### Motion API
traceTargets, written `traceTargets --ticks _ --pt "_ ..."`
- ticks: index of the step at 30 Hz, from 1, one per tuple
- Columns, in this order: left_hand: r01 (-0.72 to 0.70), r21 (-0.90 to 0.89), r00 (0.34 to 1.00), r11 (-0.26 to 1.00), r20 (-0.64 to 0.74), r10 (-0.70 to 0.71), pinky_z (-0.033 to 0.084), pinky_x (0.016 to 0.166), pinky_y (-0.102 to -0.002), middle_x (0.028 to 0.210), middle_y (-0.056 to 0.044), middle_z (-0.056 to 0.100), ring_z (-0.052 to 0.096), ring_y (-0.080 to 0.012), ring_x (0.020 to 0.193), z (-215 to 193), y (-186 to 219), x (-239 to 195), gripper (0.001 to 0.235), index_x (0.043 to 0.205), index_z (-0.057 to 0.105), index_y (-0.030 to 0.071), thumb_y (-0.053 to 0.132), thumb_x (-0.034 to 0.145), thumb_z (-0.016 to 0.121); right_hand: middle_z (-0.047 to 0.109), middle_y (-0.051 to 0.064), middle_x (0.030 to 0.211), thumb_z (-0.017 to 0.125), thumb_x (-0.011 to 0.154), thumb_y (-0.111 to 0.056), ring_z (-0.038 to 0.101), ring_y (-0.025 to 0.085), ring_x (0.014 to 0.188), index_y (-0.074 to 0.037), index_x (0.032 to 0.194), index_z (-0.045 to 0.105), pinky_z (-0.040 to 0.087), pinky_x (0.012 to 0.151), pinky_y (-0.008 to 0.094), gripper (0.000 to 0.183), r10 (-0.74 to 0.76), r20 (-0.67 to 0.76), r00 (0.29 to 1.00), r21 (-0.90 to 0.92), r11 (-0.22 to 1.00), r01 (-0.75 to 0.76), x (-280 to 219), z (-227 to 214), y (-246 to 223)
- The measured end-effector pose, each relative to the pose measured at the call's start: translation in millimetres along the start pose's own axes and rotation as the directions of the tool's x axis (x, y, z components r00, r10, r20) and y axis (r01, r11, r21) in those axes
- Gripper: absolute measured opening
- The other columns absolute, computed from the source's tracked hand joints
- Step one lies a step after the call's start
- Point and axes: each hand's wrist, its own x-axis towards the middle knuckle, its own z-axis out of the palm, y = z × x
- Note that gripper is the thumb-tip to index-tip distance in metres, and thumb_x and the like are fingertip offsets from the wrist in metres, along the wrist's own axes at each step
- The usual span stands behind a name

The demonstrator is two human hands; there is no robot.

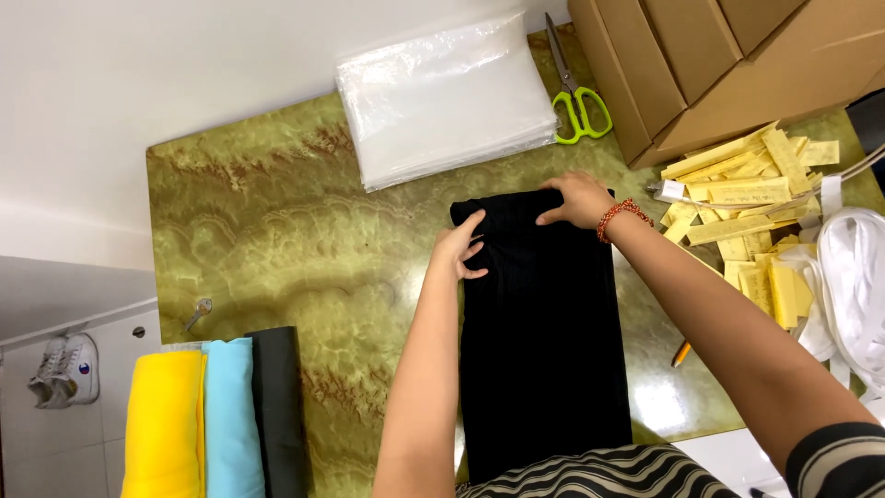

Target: Picking clothes from a rack, folding them on a table, and preparing them for packaging

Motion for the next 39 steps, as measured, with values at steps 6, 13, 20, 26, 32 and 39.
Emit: traceTargets --ticks 6,13,20,26,32,39 --pt "-0.199 0.124 0.975 0.972 -0.077 0.21 0.073 0.075 -0.048 0.146 -0.028 0.051 0.066 -0.0388 0.123 -5 -33 45 0.091 0.156 0.04 -0.008 0.02 0.081 0.084 0.057 0.004 0.133 0.09 0.079 -0.048 0.049 0.031 0.138 -0.027 0.139 0.062 0.042 0.109 0.055 0.069 -0.041 -0.138 0.99 -0.062 0.998 0.033 -41 4 -25" --pt "-0.354 0.436 0.873 0.827 -0.164 0.46 0.068 0.063 -0.034 0.112 -0.027 0.075 0.078 -0.0201 0.075 -11 -42 18 0.061 0.143 0.058 -0.013 0.007 0.088 0.073 0.055 -0.001 0.151 0.085 0.083 -0.026 0.045 0.026 0.149 -0.03 0.147 0.054 0.033 0.124 0.047 0.072 -0.324 -0.477 0.817 -0.455 0.886 0.085 -99 53 -37" --pt "-0.467 0.33 0.799 0.82 -0.241 0.552 0.07 0.068 -0.029 0.119 -0.031 0.065 0.076 -0.0329 0.096 -9 -55 -25 0.035 0.126 0.068 -0.013 -0.008 0.092 0.068 0.039 -0.008 0.172 0.048 0.108 -0.013 0.031 0.023 0.161 -0.042 0.165 0.04 0.018 0.131 0.049 0.065 -0.397 -0.534 0.746 -0.417 0.892 0.176 -145 73 -43" --pt "-0.479 0.136 0.808 0.867 -0.318 0.496 0.073 0.072 -0.037 0.121 -0.022 0.056 0.066 -0.0381 0.113 -20 -65 -29 0.024 0.113 0.067 -0.003 0.003 0.093 0.058 0.034 -0.013 0.175 0.063 0.099 -0.022 0.029 0.021 0.163 -0.043 0.16 0.045 0.021 0.13 0.052 0.067 -0.425 -0.552 0.718 -0.421 0.885 0.199 -166 96 -39" --pt "-0.509 0.684 0.77 0.522 0.091 0.632 0.028 0.123 -0.065 0.149 -0.019 0.047 0.037 -0.0436 0.146 -14 -12 -95 0.063 0.149 0.053 0.011 0.051 0.102 0.069 0.038 -0.015 0.173 0.058 0.106 -0.031 0.033 0.017 0.16 -0.044 0.156 0.051 0.02 0.13 0.05 0.052 -0.428 -0.57 0.701 -0.408 0.889 0.21 -168 95 -39" --pt "-0.509 0.786 0.855 0.351 0.412 0.316 0.042 0.12 -0.058 0.148 -0.03 0.06 0.052 -0.0488 0.144 -19 -22 -10 0.058 0.138 0.066 0.008 0.03 0.088 0.083 0.069 -0.015 0.147 0.063 0.107 -0.021 0.062 0.019 0.135 -0.036 0.127 0.077 0.047 0.108 0.042 0.029 -0.352 -0.462 0.814 -0.05 0.927 0.372 -144 63 -23"
